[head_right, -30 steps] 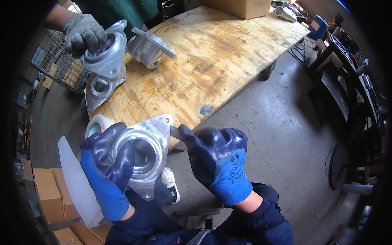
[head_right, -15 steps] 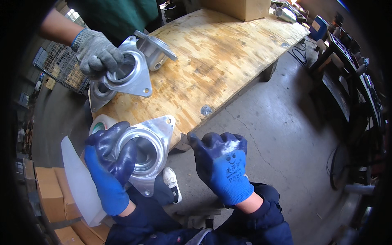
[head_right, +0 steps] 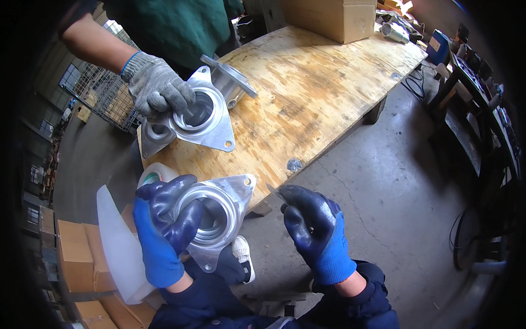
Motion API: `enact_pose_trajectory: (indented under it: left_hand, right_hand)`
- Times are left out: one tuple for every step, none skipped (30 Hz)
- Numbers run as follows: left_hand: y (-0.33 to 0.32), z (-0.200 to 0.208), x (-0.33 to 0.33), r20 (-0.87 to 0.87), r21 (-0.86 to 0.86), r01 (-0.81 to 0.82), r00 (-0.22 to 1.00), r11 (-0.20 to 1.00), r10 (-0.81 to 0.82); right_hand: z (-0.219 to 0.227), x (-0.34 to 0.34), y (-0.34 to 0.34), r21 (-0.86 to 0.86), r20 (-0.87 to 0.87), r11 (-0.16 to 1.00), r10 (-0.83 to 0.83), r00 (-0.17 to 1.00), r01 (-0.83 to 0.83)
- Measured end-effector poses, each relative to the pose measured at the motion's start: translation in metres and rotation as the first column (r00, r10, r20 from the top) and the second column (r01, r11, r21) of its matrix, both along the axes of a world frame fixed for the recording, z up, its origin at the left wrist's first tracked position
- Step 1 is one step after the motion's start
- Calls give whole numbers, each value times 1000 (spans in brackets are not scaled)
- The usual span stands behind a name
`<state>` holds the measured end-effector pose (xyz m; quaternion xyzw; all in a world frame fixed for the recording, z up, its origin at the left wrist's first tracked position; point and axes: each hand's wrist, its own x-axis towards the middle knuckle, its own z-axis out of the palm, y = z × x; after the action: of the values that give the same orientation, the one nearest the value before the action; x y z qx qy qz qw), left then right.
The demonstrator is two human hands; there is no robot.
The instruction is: The person sits on the floor and wipes several metal parts with a white cloth, then places them into a cardboard box. The person handles each part individually, turning them over to wipe different sides before packing.
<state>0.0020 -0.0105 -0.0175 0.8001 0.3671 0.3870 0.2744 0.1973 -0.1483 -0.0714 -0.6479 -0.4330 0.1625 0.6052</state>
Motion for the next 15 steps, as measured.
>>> enact_pose_trajectory:
  left_hand:
    - [0, 0, 0, -5, -9, 9, 1000, 1000, -9]
    - [0, 0, -1, -11, -20, 19, 1000, 1000, -19]
    - [2, -3, -3, -21, -3, 18, 1000, 1000, -18]
    - [3, -3, -4, -27, 4, 20, 999, 1000, -20]
    - [4, -4, -4, -32, 12, 23, 999, 1000, -23]
    - [5, -4, -4, -33, 11, 31, 999, 999, -31]
    - [5, -4, -5, -43, 21, 38, 998, 999, -37]
    - [7, -4, -5, -54, 32, 45, 998, 999, -43]
    - [8, -4, -6, -73, 51, 50, 996, 997, -46]
    - [8, -4, -7, -92, 70, 56, 995, 996, -49]
    - [8, -3, -7, -79, 44, 45, 996, 998, -42]
    - [6, -2, -6, -67, 17, 35, 997, 999, -34]
    - [7, -2, -7, -75, 23, 31, 997, 999, -29]
    - [7, -2, -7, -82, 28, 27, 996, 999, -24]
    - [8, -3, -8, -113, 68, 27, 993, 997, -19]
  right_hand:
    - [0, 0, -1, 0, 0, 1000, 0, 1000, 0]
    - [0, 0, -1, 0, -1, 1000, 0, 1000, 0]
    - [0, 0, -1, 4, 20, 1000, -3, 1000, 3]
    - [0, 1, -2, 7, 40, 1000, -6, 999, 6]
    - [0, 2, -2, 10, 60, 1000, -9, 998, 8]
    - [0, 1, -2, 14, 50, 1000, -15, 999, 15]
    - [-1, 1, -2, 17, 40, 1000, -22, 999, 21]
    - [-2, 0, -1, 20, 30, 999, -28, 999, 28]
    - [-2, 1, -2, 2, 31, 1000, -6, 999, 6]
    - [-1, 2, -3, -17, 33, 1000, 16, 999, -16]
    - [0, 2, -4, -35, 35, 999, 38, 999, -37]
    - [2, 1, -4, -52, 43, 998, 39, 998, -37]
    - [6, 0, -4, -68, 52, 997, 40, 998, -36]
    - [8, 0, -3, -84, 61, 996, 41, 997, -35]
    - [8, 0, -3, -86, 69, 996, 41, 997, -35]
